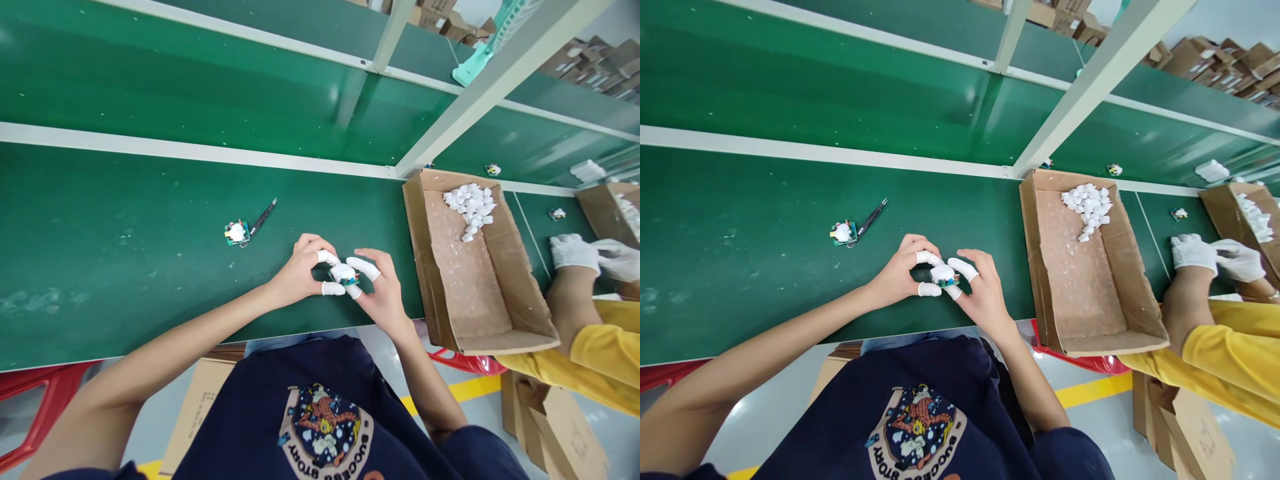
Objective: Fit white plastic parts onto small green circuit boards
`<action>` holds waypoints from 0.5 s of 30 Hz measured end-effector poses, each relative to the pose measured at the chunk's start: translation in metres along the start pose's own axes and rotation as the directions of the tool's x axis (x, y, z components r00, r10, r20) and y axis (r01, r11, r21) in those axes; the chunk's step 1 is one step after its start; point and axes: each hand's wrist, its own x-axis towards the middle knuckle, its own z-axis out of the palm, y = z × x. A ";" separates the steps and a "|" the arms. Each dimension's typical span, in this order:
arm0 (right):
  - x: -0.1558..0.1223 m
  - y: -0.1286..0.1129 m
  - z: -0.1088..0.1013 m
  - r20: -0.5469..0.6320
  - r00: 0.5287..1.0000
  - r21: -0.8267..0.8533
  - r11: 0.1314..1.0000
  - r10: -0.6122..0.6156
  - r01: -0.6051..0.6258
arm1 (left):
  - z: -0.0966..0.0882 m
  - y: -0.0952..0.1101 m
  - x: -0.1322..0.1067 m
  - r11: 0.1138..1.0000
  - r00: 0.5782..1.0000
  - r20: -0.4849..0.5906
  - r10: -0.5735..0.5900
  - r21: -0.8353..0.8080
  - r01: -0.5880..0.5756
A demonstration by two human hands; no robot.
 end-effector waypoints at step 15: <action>0.001 -0.028 -0.029 0.172 0.982 -0.175 0.984 0.073 -0.042 | 0.002 0.002 -0.002 0.992 1.000 -0.013 0.018 0.126 -0.016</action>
